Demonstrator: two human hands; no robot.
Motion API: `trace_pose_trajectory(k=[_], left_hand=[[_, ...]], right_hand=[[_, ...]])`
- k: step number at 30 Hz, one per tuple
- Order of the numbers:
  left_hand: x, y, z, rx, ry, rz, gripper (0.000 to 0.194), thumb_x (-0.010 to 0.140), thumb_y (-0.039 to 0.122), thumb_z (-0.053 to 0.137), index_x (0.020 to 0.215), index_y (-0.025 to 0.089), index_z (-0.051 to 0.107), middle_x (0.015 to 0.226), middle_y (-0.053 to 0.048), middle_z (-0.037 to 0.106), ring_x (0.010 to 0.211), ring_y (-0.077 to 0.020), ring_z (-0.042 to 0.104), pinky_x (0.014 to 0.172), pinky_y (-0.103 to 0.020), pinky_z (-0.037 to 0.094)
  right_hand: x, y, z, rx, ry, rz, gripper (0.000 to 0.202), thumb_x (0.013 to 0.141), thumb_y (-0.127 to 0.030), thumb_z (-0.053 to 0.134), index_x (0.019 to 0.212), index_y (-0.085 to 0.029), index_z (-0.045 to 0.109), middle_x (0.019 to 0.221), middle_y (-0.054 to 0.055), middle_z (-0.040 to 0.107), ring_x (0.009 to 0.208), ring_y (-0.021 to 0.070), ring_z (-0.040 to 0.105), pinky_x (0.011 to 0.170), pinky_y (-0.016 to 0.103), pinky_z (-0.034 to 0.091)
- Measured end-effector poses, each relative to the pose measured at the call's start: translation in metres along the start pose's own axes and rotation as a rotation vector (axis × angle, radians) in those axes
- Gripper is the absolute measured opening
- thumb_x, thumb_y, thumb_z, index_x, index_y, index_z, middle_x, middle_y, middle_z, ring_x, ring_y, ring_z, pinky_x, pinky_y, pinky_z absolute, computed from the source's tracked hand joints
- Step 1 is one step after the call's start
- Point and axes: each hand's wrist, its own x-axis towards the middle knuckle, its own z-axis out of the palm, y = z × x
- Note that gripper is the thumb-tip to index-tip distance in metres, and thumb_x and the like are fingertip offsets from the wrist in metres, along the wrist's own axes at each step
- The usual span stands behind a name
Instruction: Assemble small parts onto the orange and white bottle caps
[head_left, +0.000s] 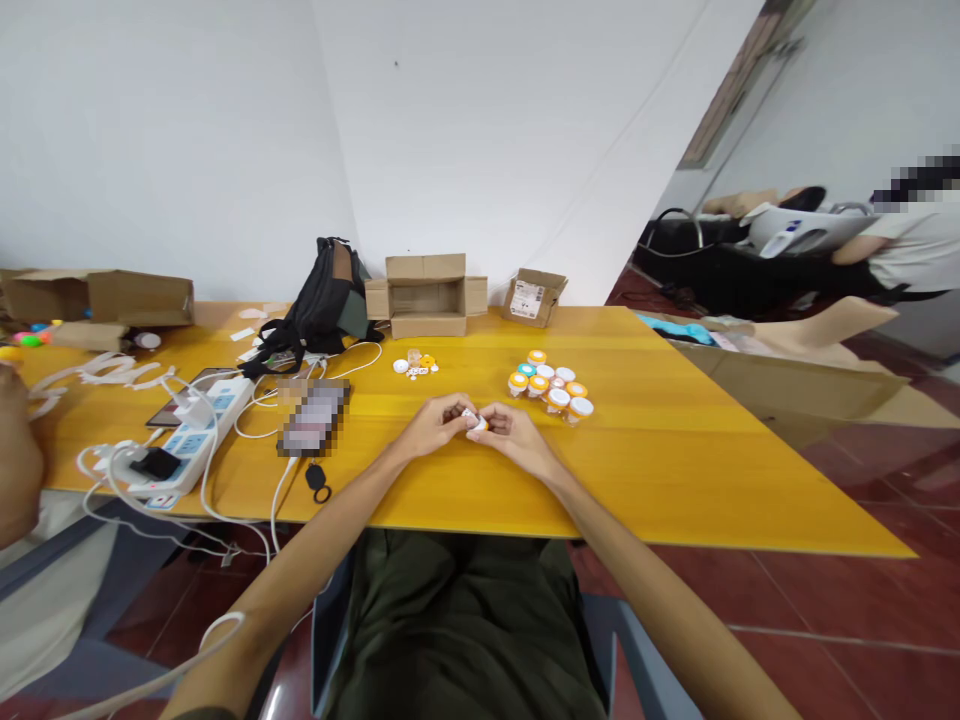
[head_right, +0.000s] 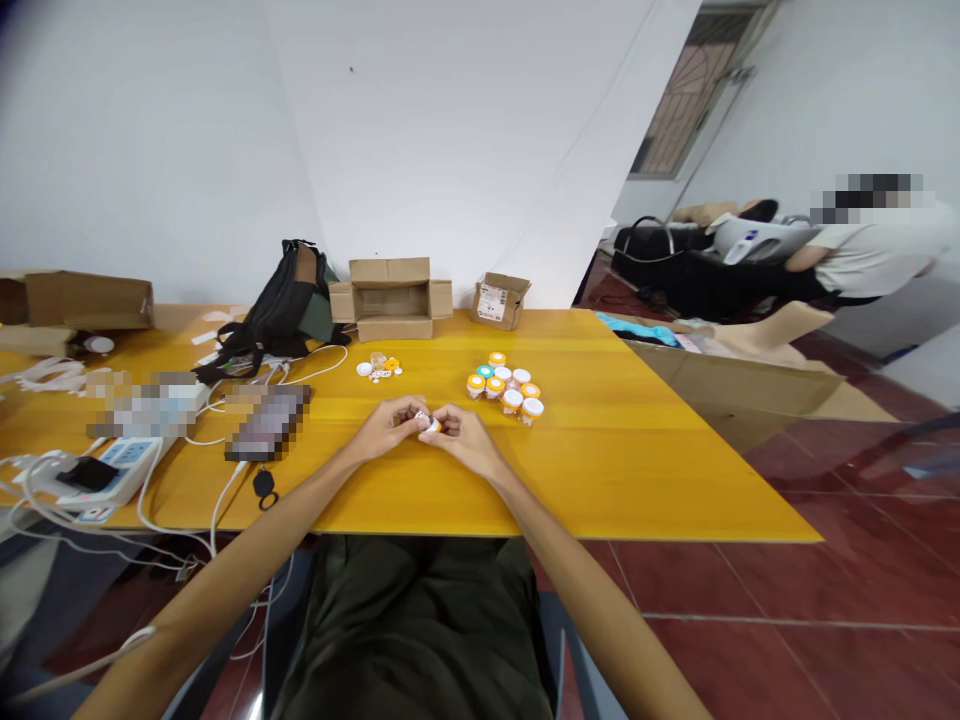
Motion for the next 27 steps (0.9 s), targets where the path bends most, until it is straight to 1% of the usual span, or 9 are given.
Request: trace_pose_trajectory(k=[3,9,17,22,24,27], left_hand=[[0.0006,0.0002,0.0003,-0.041,-0.007,-0.012,0.032,0.081,0.049,0.067,0.082,0.017,0.064,0.077,-0.001,0.063,0.07,-0.0138,0.056,0.068,-0.027,0.044],[0.0016,0.0,0.0003,-0.087,-0.043,-0.039,0.037,0.08,0.052,0.068,0.081,0.016,0.062,0.077,-0.001,0.061,0.066,-0.0119,0.054,0.064,-0.025,0.043],[0.0012,0.0023,0.0019,-0.114,-0.022,-0.058,0.036,0.078,0.051,0.069,0.079,0.017,0.059,0.071,0.002,0.057,0.058,-0.0088,0.047,0.057,-0.023,0.039],[0.0013,0.0033,0.0032,-0.138,-0.026,-0.079,0.037,0.077,0.053,0.069,0.079,0.017,0.059,0.071,0.002,0.058,0.056,-0.0084,0.048,0.056,-0.023,0.04],[0.0022,0.0031,0.001,-0.133,0.008,-0.072,0.038,0.077,0.053,0.07,0.079,0.017,0.06,0.07,0.001,0.059,0.056,-0.0086,0.049,0.055,-0.023,0.041],[0.0036,0.0025,-0.0045,-0.134,0.158,-0.045,0.038,0.079,0.055,0.067,0.08,0.017,0.06,0.064,0.003,0.058,0.053,-0.0089,0.049,0.055,-0.023,0.041]], right_hand=[[-0.0003,-0.0017,0.0002,-0.002,-0.007,0.004,0.037,0.06,-0.046,0.086,0.079,-0.022,0.065,0.08,0.0,0.073,0.078,0.0192,0.069,0.08,0.037,0.055],[-0.0001,-0.0016,0.0013,-0.013,-0.018,0.003,0.039,0.06,-0.048,0.085,0.078,-0.022,0.063,0.079,-0.001,0.072,0.077,0.0193,0.069,0.08,0.037,0.056],[-0.0005,0.0005,0.0036,-0.037,0.028,0.002,0.038,0.06,-0.048,0.084,0.078,-0.022,0.063,0.078,0.0,0.071,0.076,0.0205,0.069,0.076,0.037,0.056],[-0.0003,-0.0009,0.003,-0.016,0.002,-0.007,0.038,0.061,-0.049,0.083,0.079,-0.022,0.063,0.08,0.0,0.072,0.079,0.0208,0.07,0.081,0.039,0.057],[-0.0012,-0.0011,0.0029,-0.034,0.011,-0.013,0.037,0.061,-0.048,0.083,0.078,-0.022,0.063,0.079,0.0,0.072,0.078,0.0207,0.07,0.079,0.038,0.057],[-0.0034,-0.0003,0.0028,-0.084,0.056,-0.018,0.034,0.062,-0.045,0.081,0.078,-0.022,0.062,0.078,0.001,0.072,0.075,0.0204,0.069,0.075,0.037,0.057]])
